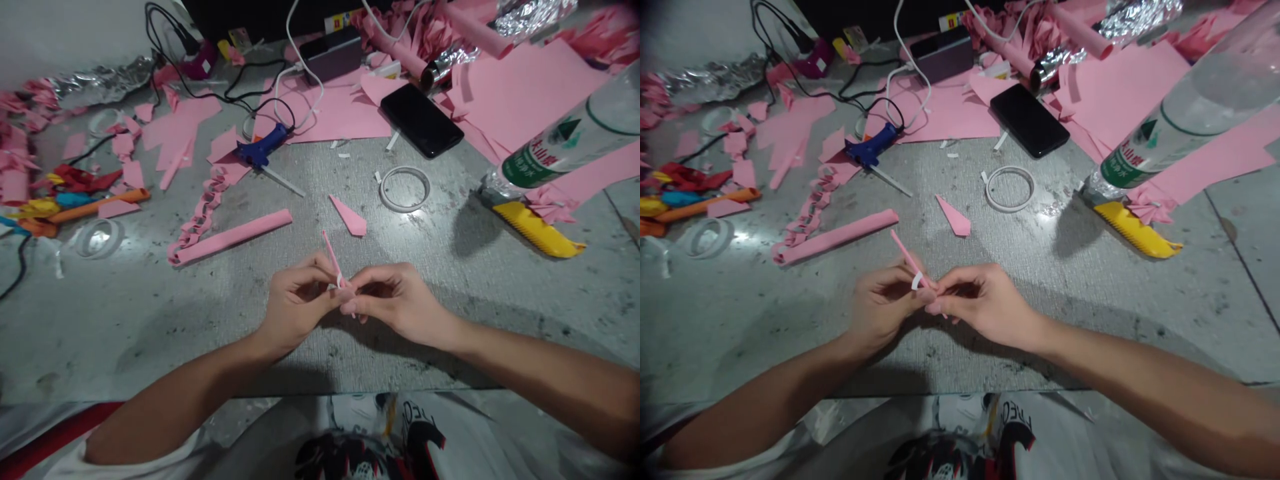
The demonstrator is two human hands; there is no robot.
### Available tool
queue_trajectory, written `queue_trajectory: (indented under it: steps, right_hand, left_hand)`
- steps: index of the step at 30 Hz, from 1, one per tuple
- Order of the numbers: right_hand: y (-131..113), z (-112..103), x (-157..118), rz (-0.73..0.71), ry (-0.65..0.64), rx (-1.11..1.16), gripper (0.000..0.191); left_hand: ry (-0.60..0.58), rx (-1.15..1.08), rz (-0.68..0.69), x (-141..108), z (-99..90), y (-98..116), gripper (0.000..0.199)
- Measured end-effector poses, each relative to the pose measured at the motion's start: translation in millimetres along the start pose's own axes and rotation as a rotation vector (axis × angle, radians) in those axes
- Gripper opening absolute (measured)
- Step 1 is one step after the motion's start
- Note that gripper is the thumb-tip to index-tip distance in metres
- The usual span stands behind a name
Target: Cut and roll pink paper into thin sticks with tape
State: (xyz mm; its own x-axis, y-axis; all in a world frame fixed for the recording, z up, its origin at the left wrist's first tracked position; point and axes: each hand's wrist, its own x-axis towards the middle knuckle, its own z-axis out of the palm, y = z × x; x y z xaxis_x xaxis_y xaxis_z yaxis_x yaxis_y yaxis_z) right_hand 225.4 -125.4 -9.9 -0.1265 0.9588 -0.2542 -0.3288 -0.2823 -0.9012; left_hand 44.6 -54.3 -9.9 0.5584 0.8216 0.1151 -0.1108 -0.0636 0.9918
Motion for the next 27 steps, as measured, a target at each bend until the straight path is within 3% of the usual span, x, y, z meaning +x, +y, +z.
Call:
queue_trajectory:
  steps: [6, 9, 14, 27]
  right_hand:
    - [-5.6, -3.5, 0.0, -0.004, -0.026, 0.031, 0.027]
    - [-7.2, -5.9, -0.9, 0.013, -0.034, 0.022, 0.023]
    - [-6.8, -9.4, -5.1, 0.024, -0.044, -0.044, 0.011]
    - [-11.8, -7.8, -7.7, 0.014, 0.026, -0.219, 0.009]
  left_hand:
    - [0.02, 0.161, 0.062, -2.2, -6.8, 3.0, 0.003]
    - [0.089, 0.228, 0.176, -0.8, -9.8, 6.7, 0.013]
    - [0.169, 0.296, 0.291, -0.8, -4.6, 13.5, 0.013]
    - [0.178, 0.295, 0.207, -2.5, 0.9, 17.6, 0.014]
